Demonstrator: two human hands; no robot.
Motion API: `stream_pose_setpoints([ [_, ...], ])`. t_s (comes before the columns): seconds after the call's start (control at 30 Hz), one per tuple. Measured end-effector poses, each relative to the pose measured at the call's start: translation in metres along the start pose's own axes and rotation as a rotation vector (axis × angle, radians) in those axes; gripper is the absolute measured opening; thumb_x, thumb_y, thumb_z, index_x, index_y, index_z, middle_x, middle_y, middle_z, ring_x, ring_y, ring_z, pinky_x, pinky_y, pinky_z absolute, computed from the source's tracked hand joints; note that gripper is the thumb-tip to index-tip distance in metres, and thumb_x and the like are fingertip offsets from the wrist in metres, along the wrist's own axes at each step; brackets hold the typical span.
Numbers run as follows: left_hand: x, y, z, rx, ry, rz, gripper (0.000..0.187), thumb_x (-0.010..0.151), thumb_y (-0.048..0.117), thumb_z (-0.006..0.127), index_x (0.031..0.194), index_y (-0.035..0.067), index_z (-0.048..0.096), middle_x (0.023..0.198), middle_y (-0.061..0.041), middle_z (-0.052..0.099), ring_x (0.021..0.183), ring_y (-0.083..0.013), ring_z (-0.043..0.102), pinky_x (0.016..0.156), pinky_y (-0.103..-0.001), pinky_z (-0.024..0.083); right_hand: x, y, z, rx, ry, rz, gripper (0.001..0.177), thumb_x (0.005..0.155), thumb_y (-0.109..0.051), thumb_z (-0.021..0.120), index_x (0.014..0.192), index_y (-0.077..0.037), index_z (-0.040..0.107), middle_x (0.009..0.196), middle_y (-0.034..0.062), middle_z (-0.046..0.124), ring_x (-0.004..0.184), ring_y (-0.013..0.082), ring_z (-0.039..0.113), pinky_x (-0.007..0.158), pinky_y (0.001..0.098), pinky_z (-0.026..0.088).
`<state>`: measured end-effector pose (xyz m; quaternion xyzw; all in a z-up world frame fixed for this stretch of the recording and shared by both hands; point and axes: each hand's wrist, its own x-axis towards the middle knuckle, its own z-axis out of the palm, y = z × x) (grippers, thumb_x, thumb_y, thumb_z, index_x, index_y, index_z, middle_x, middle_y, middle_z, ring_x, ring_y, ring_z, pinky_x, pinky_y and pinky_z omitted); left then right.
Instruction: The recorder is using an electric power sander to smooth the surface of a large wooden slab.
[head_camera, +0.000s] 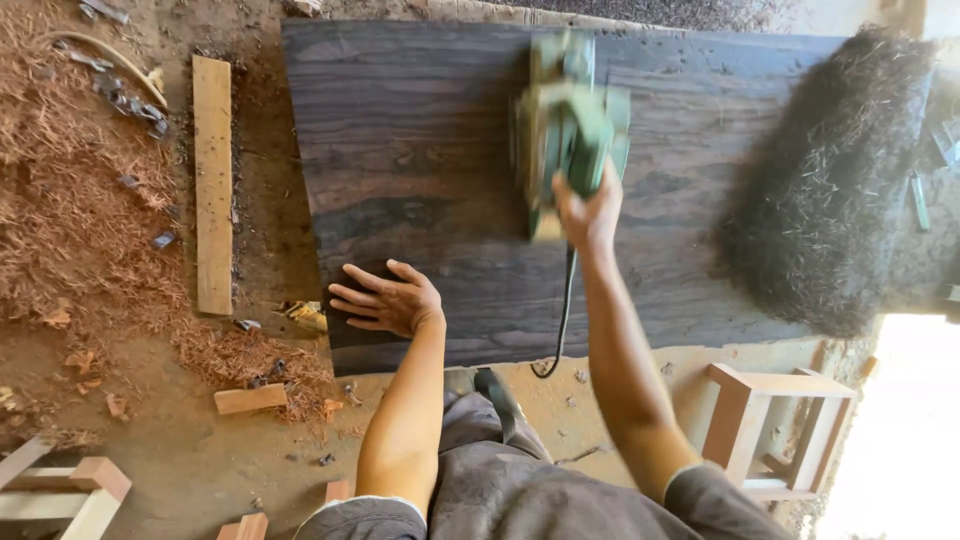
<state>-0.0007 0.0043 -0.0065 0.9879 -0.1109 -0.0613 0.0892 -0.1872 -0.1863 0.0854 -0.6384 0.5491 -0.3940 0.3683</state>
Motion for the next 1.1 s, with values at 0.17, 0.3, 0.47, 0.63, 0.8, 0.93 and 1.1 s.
stream_pose_setpoints([
  [0.17, 0.005, -0.001, 0.010, 0.033, 0.059, 0.042, 0.074, 0.105, 0.047, 0.049, 0.164, 0.008, 0.028, 0.170, -0.026, 0.010, 0.157, -0.0479, 0.008, 0.121, -0.069, 0.014, -0.076, -0.022, 0.005, -0.093, 0.011, 0.145, 0.034, 0.085, -0.007, 0.076, 0.118, -0.004, 0.066, 0.099, 0.0036, 0.071, 0.092, 0.0142, 0.067, 0.082, 0.0331, 0.055],
  [0.3, -0.001, -0.003, 0.009, 0.027, 0.063, 0.036, 0.073, 0.104, 0.048, 0.049, 0.163, 0.009, 0.029, 0.169, -0.026, 0.011, 0.156, -0.0483, 0.010, 0.121, -0.069, 0.015, -0.023, -0.022, 0.019, 0.011, 0.031, 0.253, 0.028, 0.087, -0.011, 0.075, 0.112, -0.004, 0.066, 0.087, 0.0016, 0.068, 0.075, 0.0109, 0.062, 0.069, 0.0304, 0.053],
  [0.47, 0.002, -0.002, 0.009, 0.022, 0.086, 0.062, 0.074, 0.104, 0.048, 0.049, 0.163, 0.008, 0.029, 0.169, -0.026, 0.012, 0.156, -0.0484, 0.012, 0.120, -0.070, 0.016, 0.094, 0.012, 0.056, -0.030, 0.069, -0.055, 0.025, 0.088, -0.006, 0.078, 0.112, -0.003, 0.069, 0.086, 0.0021, 0.069, 0.074, 0.0109, 0.064, 0.069, 0.0301, 0.054],
  [0.63, 0.004, -0.004, 0.010, 0.001, 0.072, 0.050, 0.073, 0.103, 0.047, 0.049, 0.162, 0.008, 0.030, 0.169, -0.027, 0.014, 0.157, -0.0479, 0.013, 0.121, -0.070, 0.018, 0.105, -0.008, 0.071, 0.144, 0.004, 0.119, 0.023, 0.088, -0.007, 0.075, 0.107, -0.002, 0.065, 0.077, 0.0006, 0.065, 0.061, 0.0126, 0.060, 0.057, 0.0316, 0.049],
  [0.8, 0.001, -0.007, 0.010, 0.006, 0.101, 0.090, 0.074, 0.103, 0.046, 0.052, 0.162, 0.007, 0.030, 0.168, -0.028, 0.014, 0.155, -0.0508, 0.015, 0.119, -0.071, 0.019, -0.048, -0.035, 0.055, -0.032, 0.000, 0.048, 0.034, 0.086, -0.007, 0.074, 0.118, -0.003, 0.064, 0.095, 0.0031, 0.068, 0.086, 0.0136, 0.063, 0.079, 0.0324, 0.054],
  [0.93, 0.001, -0.010, 0.012, 0.033, 0.126, 0.106, 0.073, 0.105, 0.047, 0.051, 0.163, 0.008, 0.030, 0.169, -0.027, 0.015, 0.156, -0.0499, 0.016, 0.120, -0.070, 0.020, -0.083, -0.054, 0.060, -0.026, 0.016, 0.343, 0.037, 0.085, -0.011, 0.076, 0.120, -0.003, 0.065, 0.091, 0.0052, 0.070, 0.080, 0.0156, 0.064, 0.073, 0.0342, 0.053],
  [1.1, 0.003, -0.006, 0.007, -0.003, 0.080, 0.075, 0.074, 0.103, 0.047, 0.050, 0.162, 0.006, 0.031, 0.168, -0.029, 0.015, 0.155, -0.0509, 0.014, 0.119, -0.071, 0.019, 0.019, -0.019, 0.086, -0.079, 0.030, 0.046, 0.032, 0.085, -0.010, 0.075, 0.115, -0.005, 0.067, 0.096, 0.0048, 0.072, 0.086, 0.0151, 0.069, 0.078, 0.0330, 0.058],
])
